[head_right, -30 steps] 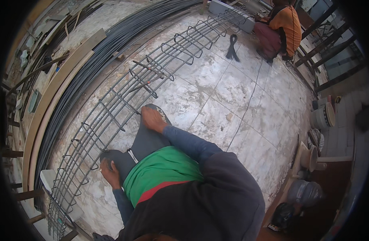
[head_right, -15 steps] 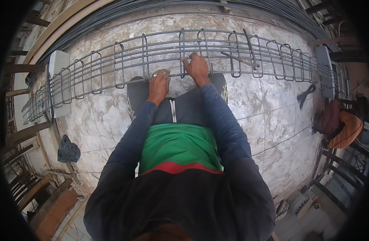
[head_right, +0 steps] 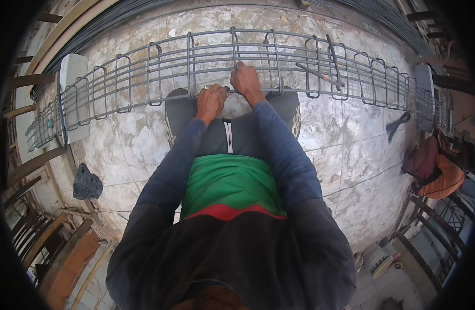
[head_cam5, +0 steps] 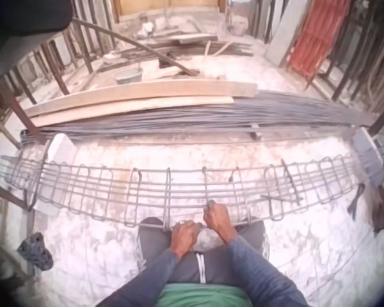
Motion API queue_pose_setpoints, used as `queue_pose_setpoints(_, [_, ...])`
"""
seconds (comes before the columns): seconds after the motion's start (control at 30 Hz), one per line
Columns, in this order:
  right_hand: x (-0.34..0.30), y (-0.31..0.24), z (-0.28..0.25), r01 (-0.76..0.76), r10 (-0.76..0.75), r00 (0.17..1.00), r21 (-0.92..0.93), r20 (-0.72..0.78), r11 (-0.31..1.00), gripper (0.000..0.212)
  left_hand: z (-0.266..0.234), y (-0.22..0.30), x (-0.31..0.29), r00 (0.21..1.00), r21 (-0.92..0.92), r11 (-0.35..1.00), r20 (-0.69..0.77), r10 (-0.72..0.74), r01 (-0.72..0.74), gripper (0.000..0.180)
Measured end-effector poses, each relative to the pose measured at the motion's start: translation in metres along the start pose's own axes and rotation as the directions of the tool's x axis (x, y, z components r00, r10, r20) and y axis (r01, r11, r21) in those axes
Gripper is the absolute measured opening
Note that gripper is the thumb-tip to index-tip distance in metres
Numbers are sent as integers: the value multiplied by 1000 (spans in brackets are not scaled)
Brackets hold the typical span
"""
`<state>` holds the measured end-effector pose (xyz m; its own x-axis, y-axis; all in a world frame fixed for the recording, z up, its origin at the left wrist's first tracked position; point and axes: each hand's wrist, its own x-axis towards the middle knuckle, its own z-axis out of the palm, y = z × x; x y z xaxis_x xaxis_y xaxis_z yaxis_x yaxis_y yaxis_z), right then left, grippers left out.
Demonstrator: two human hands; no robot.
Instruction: The person assembles a rebar cage by positioning metal bars and securing them with wire using pliers.
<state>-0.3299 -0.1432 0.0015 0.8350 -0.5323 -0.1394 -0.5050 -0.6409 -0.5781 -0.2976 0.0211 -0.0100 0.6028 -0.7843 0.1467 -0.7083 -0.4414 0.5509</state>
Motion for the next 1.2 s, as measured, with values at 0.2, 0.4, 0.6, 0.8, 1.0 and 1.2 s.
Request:
queue_pose_setpoints(0.2, [-1, -4, 2, -27, 27, 1000, 18, -6, 999, 29, 2, -4, 0, 1000, 6, 1000, 9, -12, 12, 19])
queue_pose_setpoints(0.4, [3, 7, 2, 19, -21, 999, 55, 32, 998, 31, -3, 0, 2, 998, -16, 1000, 56, -22, 23, 28])
queue_pose_setpoints(0.6, [4, 9, 3, -1, -6, 998, 104, 66, 995, 33, 3, 13, 12, 986, -58, 992, 126, -106, 114, 33])
queue_pose_setpoints(0.8, [1, 12, 4, 21, -24, 999, 50, 48, 999, 31, 10, 14, 13, 989, -84, 989, 86, -116, 123, 33])
queue_pose_setpoints(1.0, [0, 5, 4, -7, 3, 999, 106, 41, 994, 29, 10, 13, 14, 993, -64, 994, 76, -85, 90, 29])
queue_pose_setpoints(1.2, [2, 8, 7, 1, -4, 1000, 131, 29, 991, 26, 18, 10, 10, 1000, -49, 999, 21, 2, -1, 21])
